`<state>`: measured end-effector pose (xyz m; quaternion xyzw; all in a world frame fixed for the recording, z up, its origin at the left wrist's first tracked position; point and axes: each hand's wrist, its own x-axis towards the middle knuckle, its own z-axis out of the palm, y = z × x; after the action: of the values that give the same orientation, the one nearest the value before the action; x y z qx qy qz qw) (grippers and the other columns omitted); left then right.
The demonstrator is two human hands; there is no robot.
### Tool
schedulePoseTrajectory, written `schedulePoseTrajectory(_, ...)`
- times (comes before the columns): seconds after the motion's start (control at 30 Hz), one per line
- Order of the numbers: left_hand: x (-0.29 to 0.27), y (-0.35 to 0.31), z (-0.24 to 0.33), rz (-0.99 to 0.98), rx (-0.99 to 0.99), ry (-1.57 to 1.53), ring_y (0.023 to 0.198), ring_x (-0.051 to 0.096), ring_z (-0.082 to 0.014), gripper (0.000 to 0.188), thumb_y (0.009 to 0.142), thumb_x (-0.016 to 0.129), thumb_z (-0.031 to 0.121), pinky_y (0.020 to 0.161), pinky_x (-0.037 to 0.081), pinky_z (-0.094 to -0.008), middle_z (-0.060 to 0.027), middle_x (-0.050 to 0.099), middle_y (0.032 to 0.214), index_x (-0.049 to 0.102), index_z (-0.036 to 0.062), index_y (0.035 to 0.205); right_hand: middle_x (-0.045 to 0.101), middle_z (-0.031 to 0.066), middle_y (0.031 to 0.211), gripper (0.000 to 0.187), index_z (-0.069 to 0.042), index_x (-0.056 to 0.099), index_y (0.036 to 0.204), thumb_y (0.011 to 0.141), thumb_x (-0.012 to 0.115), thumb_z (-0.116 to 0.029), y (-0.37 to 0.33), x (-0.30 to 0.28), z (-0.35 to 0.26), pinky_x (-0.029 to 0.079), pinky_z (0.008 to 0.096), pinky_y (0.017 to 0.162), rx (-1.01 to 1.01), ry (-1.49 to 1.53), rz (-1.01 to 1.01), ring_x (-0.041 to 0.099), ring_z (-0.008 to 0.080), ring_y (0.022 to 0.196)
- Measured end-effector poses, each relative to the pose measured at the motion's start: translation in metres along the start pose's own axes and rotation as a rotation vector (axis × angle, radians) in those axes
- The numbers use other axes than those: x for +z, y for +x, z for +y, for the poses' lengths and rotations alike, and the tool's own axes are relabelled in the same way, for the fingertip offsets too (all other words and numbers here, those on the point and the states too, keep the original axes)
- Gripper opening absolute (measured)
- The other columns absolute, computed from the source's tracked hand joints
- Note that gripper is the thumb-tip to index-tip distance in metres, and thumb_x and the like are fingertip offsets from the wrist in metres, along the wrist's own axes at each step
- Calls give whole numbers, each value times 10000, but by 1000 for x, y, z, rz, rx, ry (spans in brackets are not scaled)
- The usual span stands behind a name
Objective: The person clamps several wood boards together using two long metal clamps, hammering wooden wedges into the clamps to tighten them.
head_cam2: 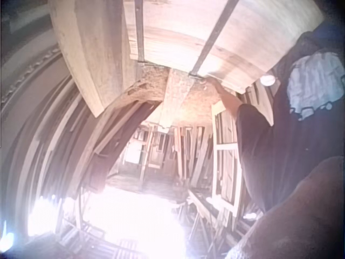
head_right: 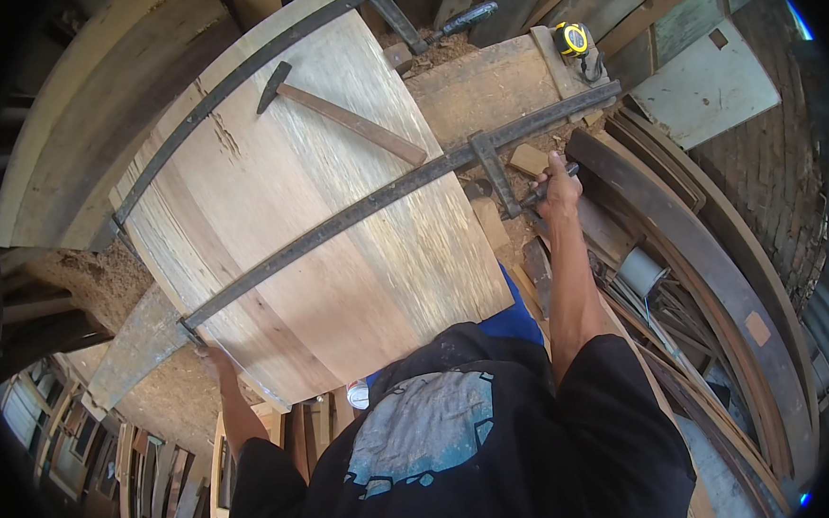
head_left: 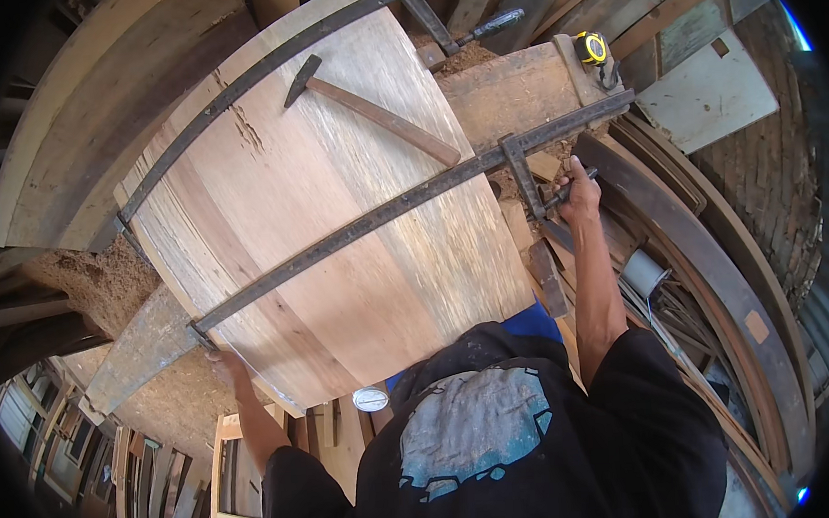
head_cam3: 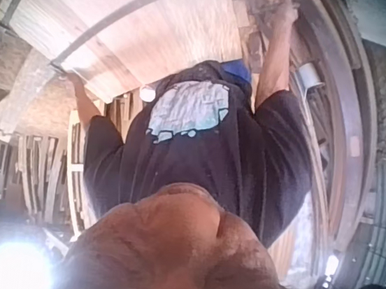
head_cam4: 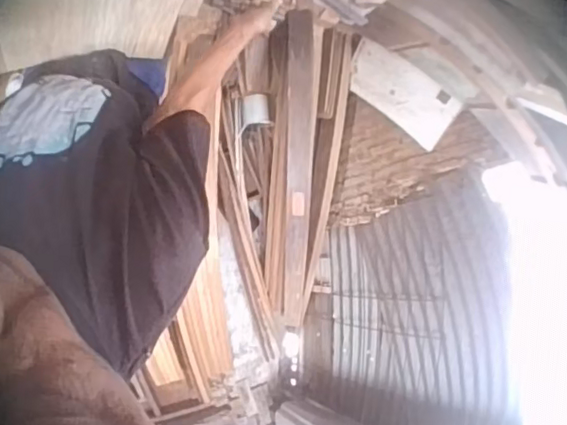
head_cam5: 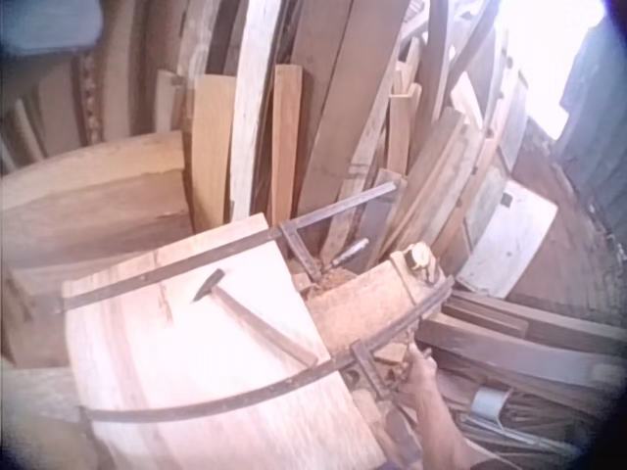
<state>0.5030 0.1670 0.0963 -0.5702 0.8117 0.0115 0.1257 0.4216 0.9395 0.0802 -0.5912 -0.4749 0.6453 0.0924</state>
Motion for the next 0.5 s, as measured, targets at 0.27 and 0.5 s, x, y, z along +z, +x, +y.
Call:
schedulePoseTrajectory(0.27, -2, -13, 9, -45, 2, 3, 1117, 552, -499, 738, 998, 189, 505, 958, 431, -561, -335, 576, 1208, 570, -83, 1230, 580, 19, 735, 139, -108, 575, 860, 876, 706, -152, -27, -5, -37, 515, 325, 585, 294, -246, -33, 584, 160, 638)
schedulePoseTrajectory(0.5, 2, 7, -11, 54, 45, 37, 1076, 582, -491, 774, 996, 173, 520, 930, 450, -572, -345, 605, 1132, 618, -97, 1139, 651, 44, 872, 137, -97, 585, 948, 879, 696, -137, -30, -30, -39, 551, 411, 752, 144, -72, -314, 648, 201, 846)
